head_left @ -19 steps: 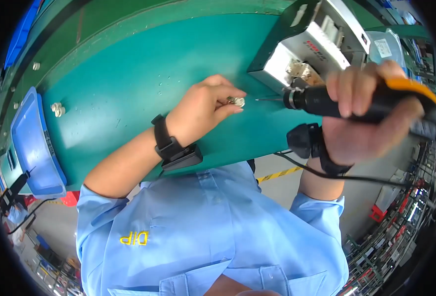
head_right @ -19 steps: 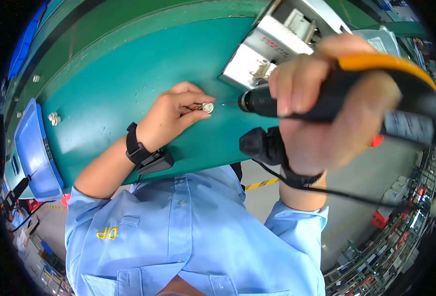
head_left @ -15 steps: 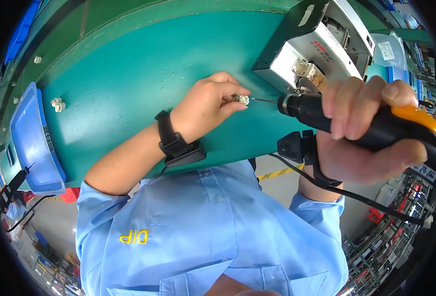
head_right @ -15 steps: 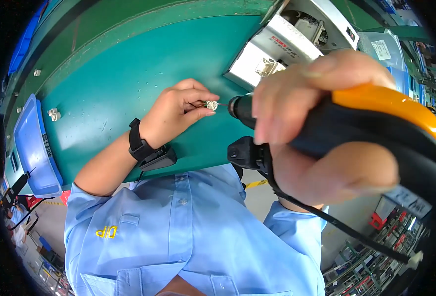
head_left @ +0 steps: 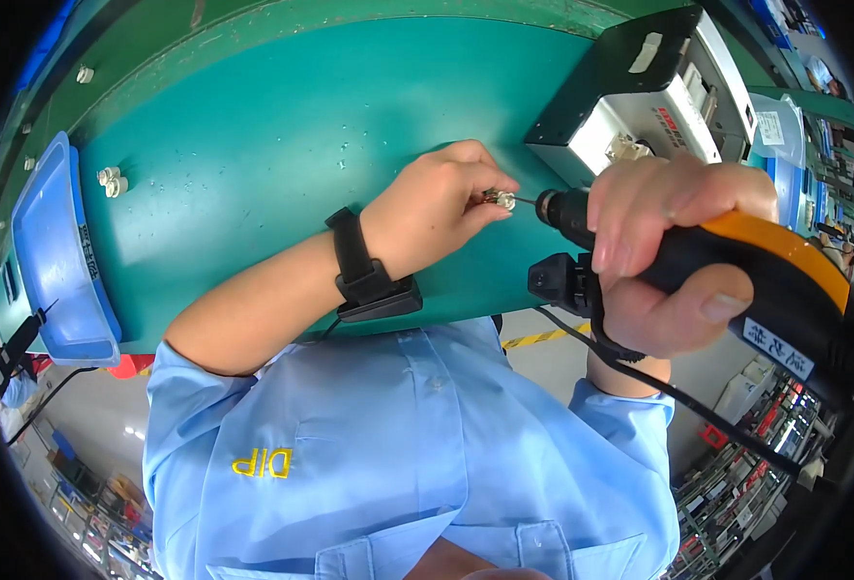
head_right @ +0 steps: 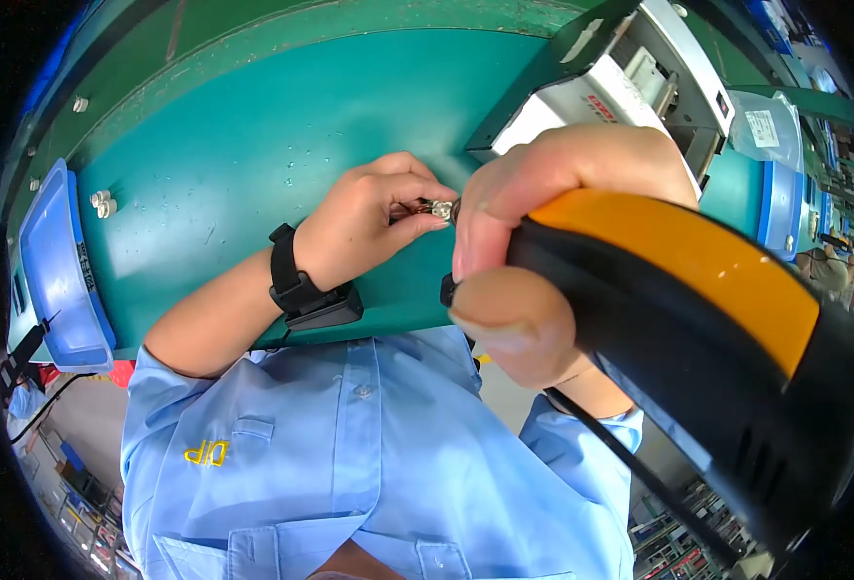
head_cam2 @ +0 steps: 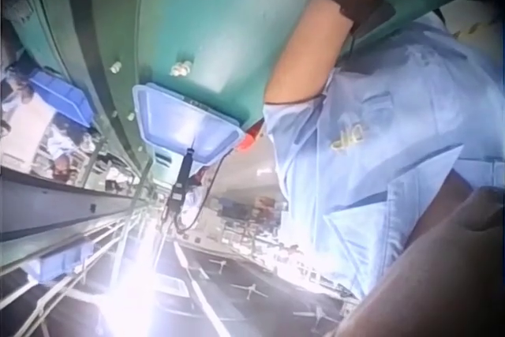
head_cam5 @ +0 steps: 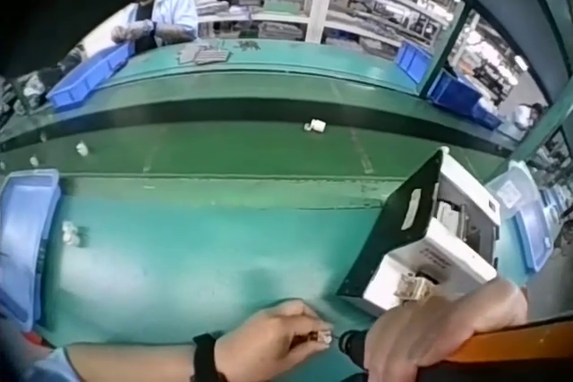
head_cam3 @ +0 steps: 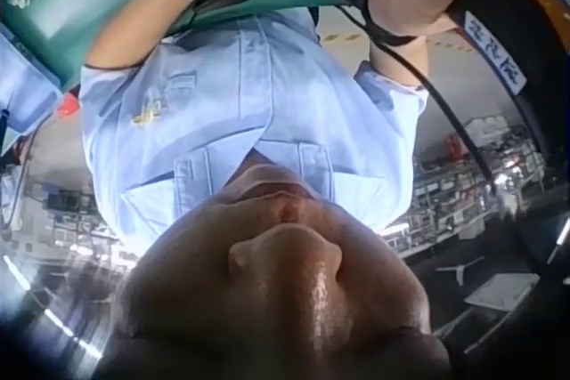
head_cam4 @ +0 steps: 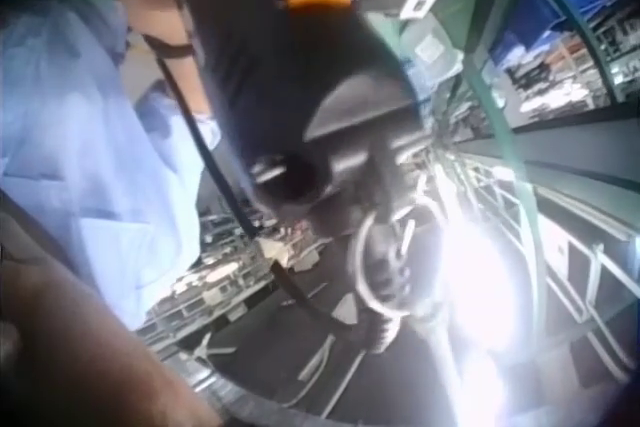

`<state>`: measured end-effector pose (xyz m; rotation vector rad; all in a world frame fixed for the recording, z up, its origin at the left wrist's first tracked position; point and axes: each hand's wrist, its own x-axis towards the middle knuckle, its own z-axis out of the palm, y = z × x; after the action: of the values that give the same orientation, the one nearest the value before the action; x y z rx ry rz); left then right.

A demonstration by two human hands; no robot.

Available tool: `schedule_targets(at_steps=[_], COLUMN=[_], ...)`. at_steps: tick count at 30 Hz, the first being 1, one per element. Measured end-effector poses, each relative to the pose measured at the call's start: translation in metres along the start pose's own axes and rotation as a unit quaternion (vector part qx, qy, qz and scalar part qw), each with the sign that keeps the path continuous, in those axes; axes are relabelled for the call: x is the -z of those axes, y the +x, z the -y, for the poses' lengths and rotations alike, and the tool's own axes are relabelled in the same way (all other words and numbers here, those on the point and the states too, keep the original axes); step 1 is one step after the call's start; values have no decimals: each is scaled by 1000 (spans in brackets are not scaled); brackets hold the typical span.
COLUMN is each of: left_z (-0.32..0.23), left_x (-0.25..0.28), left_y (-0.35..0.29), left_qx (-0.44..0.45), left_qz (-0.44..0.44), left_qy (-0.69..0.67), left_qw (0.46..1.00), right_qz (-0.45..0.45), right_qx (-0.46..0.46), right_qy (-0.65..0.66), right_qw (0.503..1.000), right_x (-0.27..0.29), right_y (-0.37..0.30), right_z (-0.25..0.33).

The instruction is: The person picks up a small white component from the conveyor belt, positions it against a stationary fixture, and drives a screw into it using a power screwdriver. After completing the assembly, the person places the finished part back onto the conveyor belt and repeats the process.

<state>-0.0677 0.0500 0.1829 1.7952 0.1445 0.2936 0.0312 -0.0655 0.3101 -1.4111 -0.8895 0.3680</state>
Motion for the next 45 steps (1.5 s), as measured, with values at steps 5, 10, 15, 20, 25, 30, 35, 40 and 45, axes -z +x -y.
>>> schedule_targets(at_steps=[5,10,15,20,25,30,35,40,45], left_z=[-5,-3,-9,-14,-14,-11,-7,-4,1], left_x=[-2,-2,-4,-4,-6,-4,-8,-7,-7], left_y=[-1,-2,-1,-1,-1,-1,-1,1,1], left_qx=[11,5,30,-16,-28,-28,-19,32,4], left_qz=[3,-8,-2,18,-5,-8,-11,14,-14], left_qy=[10,30,73,145,125,124,104,73,36], left_qw=[1000,1000,997,989,992,992,994,997,999], right_qz=[5,70,25,-22,-39,76,12,45,12], right_qx=[-6,-11,191,198,151,137,72,87,53], right_qy=[-37,-59,151,89,124,154,190,177,152], right_qw=[999,996,970,976,980,976,979,979,987], right_x=[-2,9,62,89,82,96,106,98,92], right_y=[3,2,3,7,14,29,37,36,47], right_z=[3,6,24,28,8,2,4,6,6])
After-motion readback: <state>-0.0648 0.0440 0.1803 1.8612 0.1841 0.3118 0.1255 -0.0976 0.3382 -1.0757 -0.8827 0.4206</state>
